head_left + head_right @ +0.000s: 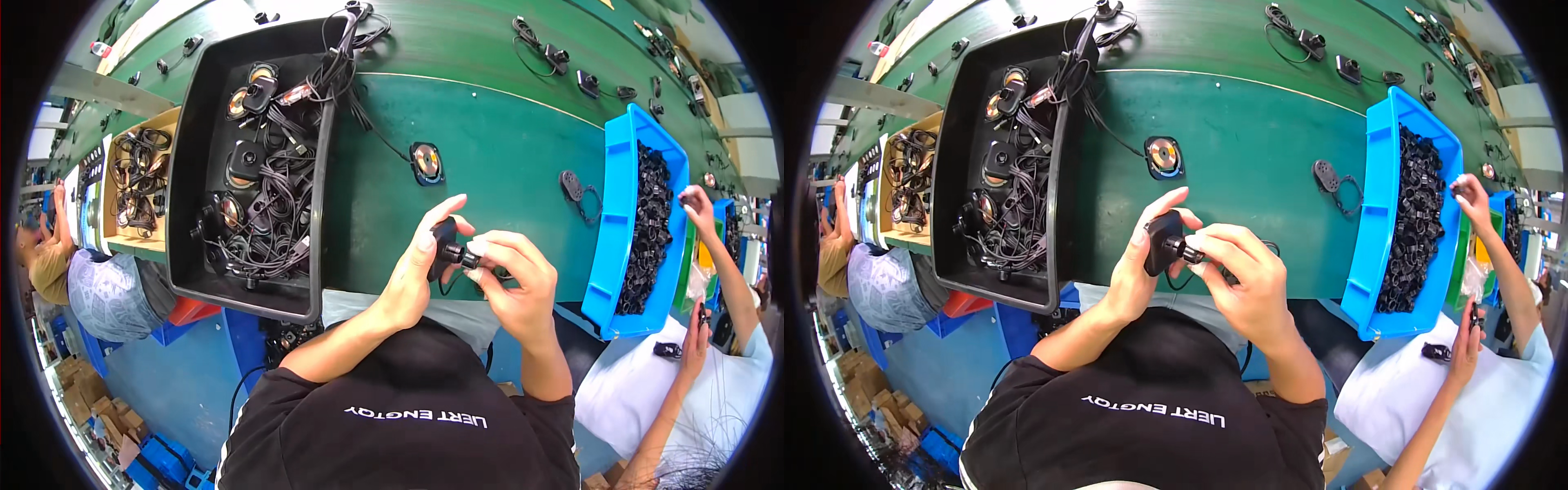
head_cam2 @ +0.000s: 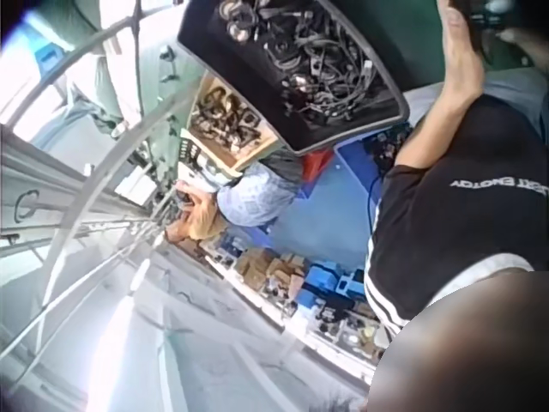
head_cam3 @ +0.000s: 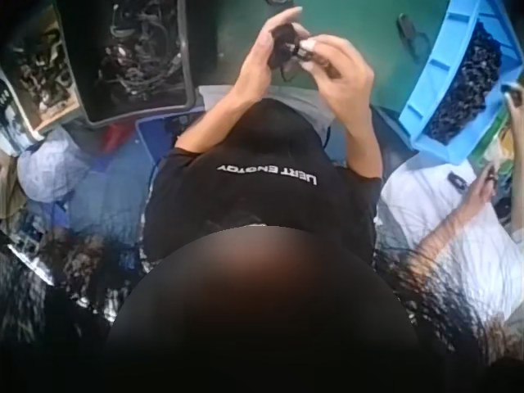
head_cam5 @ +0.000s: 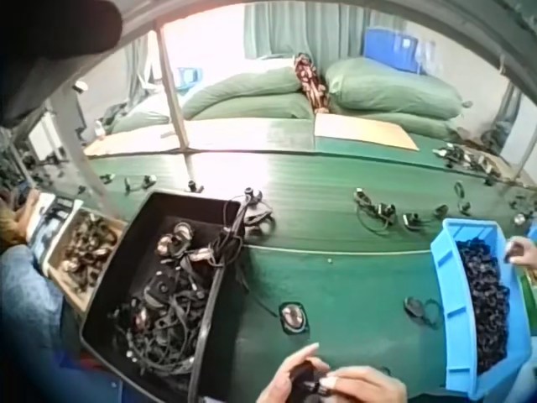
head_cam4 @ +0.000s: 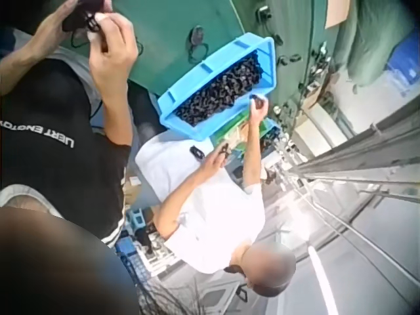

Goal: Assembling electronic speaker components by connecting wires and fitting parts together on a factory assembly line.

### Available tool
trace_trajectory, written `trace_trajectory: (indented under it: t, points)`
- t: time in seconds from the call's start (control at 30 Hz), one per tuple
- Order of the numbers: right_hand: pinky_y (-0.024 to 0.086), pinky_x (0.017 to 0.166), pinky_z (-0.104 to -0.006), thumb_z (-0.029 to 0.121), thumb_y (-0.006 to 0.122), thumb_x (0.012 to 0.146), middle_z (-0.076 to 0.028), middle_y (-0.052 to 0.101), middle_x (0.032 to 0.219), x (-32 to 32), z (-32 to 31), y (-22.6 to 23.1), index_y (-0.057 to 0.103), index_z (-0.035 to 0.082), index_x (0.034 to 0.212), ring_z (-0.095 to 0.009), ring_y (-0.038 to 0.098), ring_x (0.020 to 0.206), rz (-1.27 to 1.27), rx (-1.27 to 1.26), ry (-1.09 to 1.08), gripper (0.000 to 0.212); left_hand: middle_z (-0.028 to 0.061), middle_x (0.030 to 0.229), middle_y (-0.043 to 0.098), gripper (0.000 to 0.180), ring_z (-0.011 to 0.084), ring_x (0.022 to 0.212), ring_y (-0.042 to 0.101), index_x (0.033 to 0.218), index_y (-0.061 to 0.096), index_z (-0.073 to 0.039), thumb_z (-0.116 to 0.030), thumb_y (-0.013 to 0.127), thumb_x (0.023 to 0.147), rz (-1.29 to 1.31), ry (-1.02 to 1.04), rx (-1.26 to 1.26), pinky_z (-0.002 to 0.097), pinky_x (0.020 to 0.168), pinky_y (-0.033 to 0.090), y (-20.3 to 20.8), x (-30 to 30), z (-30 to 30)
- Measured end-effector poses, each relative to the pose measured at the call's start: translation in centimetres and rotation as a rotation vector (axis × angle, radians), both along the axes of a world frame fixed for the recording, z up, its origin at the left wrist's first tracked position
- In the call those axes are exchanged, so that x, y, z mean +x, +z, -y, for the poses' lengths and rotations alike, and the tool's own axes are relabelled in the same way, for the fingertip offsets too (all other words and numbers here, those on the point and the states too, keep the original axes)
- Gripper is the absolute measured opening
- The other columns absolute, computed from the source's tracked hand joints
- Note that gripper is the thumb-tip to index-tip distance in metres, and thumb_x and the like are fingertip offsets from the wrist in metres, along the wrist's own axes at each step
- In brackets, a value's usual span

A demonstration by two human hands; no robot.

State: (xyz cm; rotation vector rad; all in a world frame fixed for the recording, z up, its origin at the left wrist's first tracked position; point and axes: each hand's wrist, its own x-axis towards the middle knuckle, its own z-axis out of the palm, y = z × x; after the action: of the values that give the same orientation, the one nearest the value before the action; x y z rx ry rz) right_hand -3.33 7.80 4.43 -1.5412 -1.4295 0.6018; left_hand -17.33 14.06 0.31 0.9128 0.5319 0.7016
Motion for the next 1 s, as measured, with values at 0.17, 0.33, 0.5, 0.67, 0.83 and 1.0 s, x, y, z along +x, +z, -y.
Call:
trace_trajectory:
  t: [0.17,0.33,0.5,0.67,0.83,1.0]
  points:
    - [0.050,0.065,-0.0292,-0.009,0.069,0.068,-0.009,0.064,0.102,-0.7,0.3,0.1,0.067,0.001,0.097,-0.020,0.060,0.076,-0.133,-0.095,-0.001,0.030,0.0103,0.119,0.047,0.065,0.0133,0.081,0.045,0.145,0.029,-0.003,-0.049,0.029,0.099,-0.064,-0.007,0.090,0.0235,0.068,0.037,0.3,0.0,0.3]
    - [0.047,0.062,-0.0256,-0.011,0.068,0.066,-0.010,0.065,0.099,-0.7,0.2,-1.5,0.066,-0.001,0.099,-0.019,0.059,0.073,0.213,0.194,0.054,0.035,0.0096,0.119,0.045,0.065,0.0133,0.084,0.043,0.145,0.028,-0.003,-0.048,0.029,0.099,-0.146,-0.035,0.334,0.0242,0.070,0.036,0.2,-0.2,0.2]
    - [0.049,0.063,-0.0296,-0.006,0.069,0.071,-0.010,0.064,0.098,-0.5,0.3,-1.7,0.062,-0.001,0.106,-0.020,0.059,0.071,0.228,0.220,0.059,0.036,0.0090,0.118,0.045,0.065,0.0138,0.085,0.043,0.146,0.028,-0.003,-0.048,0.029,0.099,-0.162,-0.038,0.326,0.0241,0.070,0.035,0.0,-0.2,0.2]
    - [0.049,0.061,-0.0293,-0.004,0.067,0.072,-0.010,0.065,0.094,-0.3,0.3,-1.1,0.060,-0.001,0.110,-0.020,0.059,0.069,0.178,-0.181,-0.005,0.039,0.0088,0.119,0.045,0.065,0.0138,0.085,0.043,0.145,0.030,-0.003,-0.049,0.029,0.099,-0.192,-0.066,0.271,0.0237,0.070,0.035,-0.4,0.0,0.2]
    - [0.048,0.060,-0.0283,0.000,0.068,0.073,-0.009,0.066,0.088,0.0,0.2,-2.9,0.061,0.000,0.111,-0.019,0.058,0.065,0.239,0.194,0.085,0.039,0.0077,0.118,0.046,0.064,0.0131,0.084,0.043,0.145,0.031,-0.004,-0.048,0.028,0.099,-0.171,-0.047,0.096,0.0237,0.070,0.036,-0.3,0.1,0.1]
    - [0.047,0.061,-0.0269,0.005,0.066,0.078,-0.012,0.064,0.093,-0.1,0.7,-1.1,0.060,-0.002,0.112,-0.017,0.057,0.068,0.026,-0.153,-0.091,0.036,0.0068,0.116,0.047,0.062,0.0123,0.085,0.044,0.144,0.032,-0.005,-0.047,0.027,0.099,-0.196,-0.041,0.075,0.0238,0.069,0.036,-0.2,0.0,0.0]
